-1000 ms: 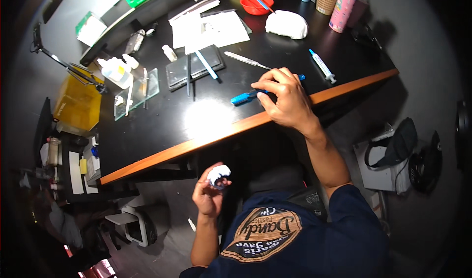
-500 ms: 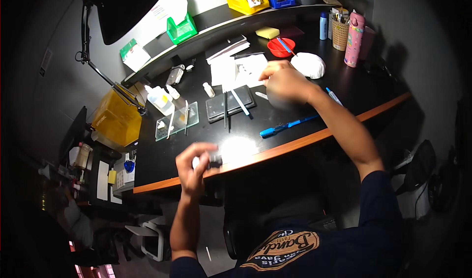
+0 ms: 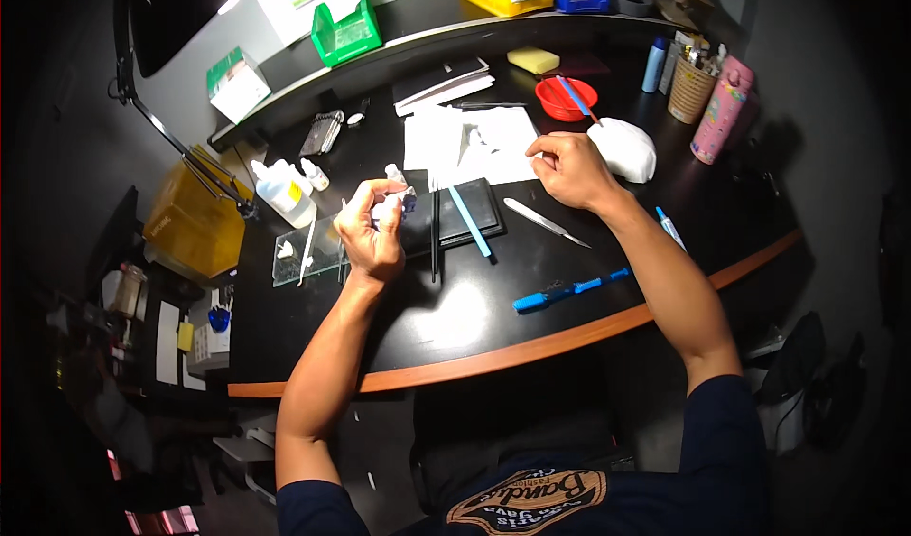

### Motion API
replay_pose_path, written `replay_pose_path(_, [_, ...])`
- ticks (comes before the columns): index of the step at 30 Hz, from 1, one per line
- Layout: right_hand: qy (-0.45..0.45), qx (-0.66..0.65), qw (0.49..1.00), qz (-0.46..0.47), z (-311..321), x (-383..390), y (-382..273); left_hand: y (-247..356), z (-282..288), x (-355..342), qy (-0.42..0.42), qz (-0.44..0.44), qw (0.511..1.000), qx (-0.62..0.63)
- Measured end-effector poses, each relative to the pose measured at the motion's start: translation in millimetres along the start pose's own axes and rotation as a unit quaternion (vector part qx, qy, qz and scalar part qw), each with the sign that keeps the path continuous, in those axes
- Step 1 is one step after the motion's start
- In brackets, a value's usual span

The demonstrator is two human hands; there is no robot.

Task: Applying stain and characterization to a dental prosthesis using a small brush.

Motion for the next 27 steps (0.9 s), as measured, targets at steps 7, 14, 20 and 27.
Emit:
replay_pose_path(7, [-0.012,0.055,0.994,0.09,-28.5,-0.7,-19.0,5.2,7.5,0.3,-0.01,0.002,1.0,-0.011])
replay_pose_path(14, [0.056,0.045,0.997,0.026,-8.9,-34.4,-21.1,0.1,13.4,-0.2,0.034,0.028,0.999,0.032])
replay_pose_path(20, [-0.061,0.176,0.982,-0.04,-63.3,-68.1,-13.3,-5.6,11.9,3.6,0.043,0.042,0.997,0.048])
replay_pose_path(27, [-0.05,0.187,0.98,-0.051,-67.3,-70.2,-10.7,10.9,8.2,0.6,0.044,-0.033,0.998,0.011])
Point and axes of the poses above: each hand's wrist, its own x-axis away from the middle knuckle, its own z-axis out of the back of the hand, y = z × x, the point moved 9 cm from there along -x, towards the middle knuckle, and after that the axes turned 4 degrees about -y, right-handed, at the moved point
